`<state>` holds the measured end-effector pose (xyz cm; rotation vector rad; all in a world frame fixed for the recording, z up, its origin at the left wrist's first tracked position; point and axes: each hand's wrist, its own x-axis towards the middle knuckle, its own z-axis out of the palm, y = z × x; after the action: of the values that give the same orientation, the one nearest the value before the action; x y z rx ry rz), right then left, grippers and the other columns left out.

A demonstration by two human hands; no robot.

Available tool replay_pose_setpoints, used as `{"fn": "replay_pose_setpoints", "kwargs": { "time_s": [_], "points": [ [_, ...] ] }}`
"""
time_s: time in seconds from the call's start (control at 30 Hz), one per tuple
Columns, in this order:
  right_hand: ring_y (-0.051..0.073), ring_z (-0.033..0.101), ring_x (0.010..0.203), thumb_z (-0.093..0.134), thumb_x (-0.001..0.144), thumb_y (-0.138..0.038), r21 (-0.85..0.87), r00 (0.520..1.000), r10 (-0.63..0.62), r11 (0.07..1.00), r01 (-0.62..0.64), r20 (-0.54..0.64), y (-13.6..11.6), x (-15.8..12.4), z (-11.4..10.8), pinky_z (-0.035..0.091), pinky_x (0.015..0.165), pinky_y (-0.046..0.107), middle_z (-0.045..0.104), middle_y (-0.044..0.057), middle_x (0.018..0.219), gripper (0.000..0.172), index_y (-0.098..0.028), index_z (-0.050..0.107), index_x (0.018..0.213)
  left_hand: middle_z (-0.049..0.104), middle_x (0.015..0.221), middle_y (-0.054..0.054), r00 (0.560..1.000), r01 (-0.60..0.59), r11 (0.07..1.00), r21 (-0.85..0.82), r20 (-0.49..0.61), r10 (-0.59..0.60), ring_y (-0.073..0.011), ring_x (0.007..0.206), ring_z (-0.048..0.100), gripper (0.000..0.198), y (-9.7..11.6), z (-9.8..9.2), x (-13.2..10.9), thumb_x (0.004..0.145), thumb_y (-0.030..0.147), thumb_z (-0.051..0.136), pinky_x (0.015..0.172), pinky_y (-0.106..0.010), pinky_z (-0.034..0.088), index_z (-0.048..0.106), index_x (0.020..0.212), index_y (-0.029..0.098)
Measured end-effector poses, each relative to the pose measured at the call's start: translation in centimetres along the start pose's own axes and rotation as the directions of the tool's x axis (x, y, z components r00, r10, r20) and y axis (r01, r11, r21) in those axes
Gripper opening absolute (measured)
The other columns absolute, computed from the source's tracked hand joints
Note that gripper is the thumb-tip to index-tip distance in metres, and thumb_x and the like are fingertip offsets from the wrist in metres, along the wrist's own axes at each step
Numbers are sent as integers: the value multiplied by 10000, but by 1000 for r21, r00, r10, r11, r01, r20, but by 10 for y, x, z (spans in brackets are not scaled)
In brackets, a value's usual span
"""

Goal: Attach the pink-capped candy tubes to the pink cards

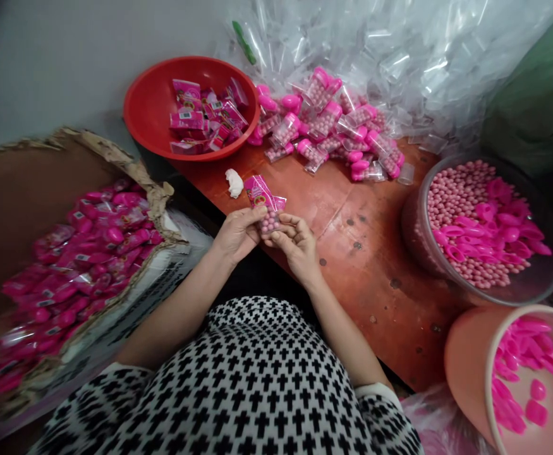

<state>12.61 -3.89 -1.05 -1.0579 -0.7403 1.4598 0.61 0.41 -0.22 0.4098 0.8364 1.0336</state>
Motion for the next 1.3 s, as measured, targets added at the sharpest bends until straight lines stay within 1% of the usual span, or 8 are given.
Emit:
{"fn": "replay_pose_setpoints", "kwargs": {
  "time_s": [0.27,0.43,0.53,0.63,0.73,0.83,1.13,1.3],
  "points": [
    [108,676,541,806,657,-391,-53,1000,13,999,-11,27,-11,10,14,590,544,228,697,-65,660,380,-225,521,847,707,746,-59,990,-126,991,-44,-66,123,-132,676,650,208,4,-4,-31,647,268,817,649,-255,521,664,673,129],
    [108,670,540,764,720,-397,-112,999,-52,992,51,-6,-20,13,1,548,488,203,710,-28,697,325,-210,528,845,747,1012,-31,773,-558,829,33,-342,534,-193,984,684,529,42,-33,-47,842,667,471,937,-337,516,683,1014,214],
    [93,637,487,747,739,-414,-167,995,-88,983,81,-38,-22,17,-10,518,450,187,688,-35,646,305,-196,542,800,747,1033,-28,718,-555,774,305,-295,631,-217,1025,680,493,36,-44,-32,821,578,587,989,-387,488,632,1174,237],
    [86,620,464,752,721,-454,-225,996,-80,972,71,-33,-20,19,-13,505,436,181,668,-49,615,339,-195,544,785,612,1331,-86,765,-420,372,828,102,636,-262,1304,502,462,9,-43,-3,795,464,673,1140,-426,320,649,1187,221],
    [87,626,485,750,712,-480,-276,998,-53,960,42,-32,-19,19,-14,504,449,179,675,-45,627,356,-196,549,789,534,1411,-104,788,-343,-78,936,331,519,-309,1405,356,382,-14,-39,22,842,386,633,1181,-519,193,667,1176,205],
    [87,616,489,741,715,-485,-317,999,-40,948,28,-30,-16,21,-17,499,459,189,680,-38,644,350,-197,553,783,574,1371,-83,772,-314,-207,926,377,512,-319,1396,369,298,-24,-41,33,880,346,581,1178,-545,188,697,1124,220],
    [117,636,779,742,723,-413,-390,982,-178,910,138,-69,3,48,-18,510,700,252,670,-9,878,375,-206,566,982,643,1288,-54,664,-485,40,874,338,667,-265,1347,453,222,-30,-39,24,870,315,601,1178,-522,201,728,1043,261],
    [96,574,579,783,656,-367,-176,998,-59,983,54,-23,-8,54,-10,468,582,230,597,-84,641,451,-215,528,995,659,1264,-61,777,-501,520,692,95,622,-238,1227,572,469,-18,-23,5,758,343,735,1096,-404,384,650,1214,266]
  ]
}}
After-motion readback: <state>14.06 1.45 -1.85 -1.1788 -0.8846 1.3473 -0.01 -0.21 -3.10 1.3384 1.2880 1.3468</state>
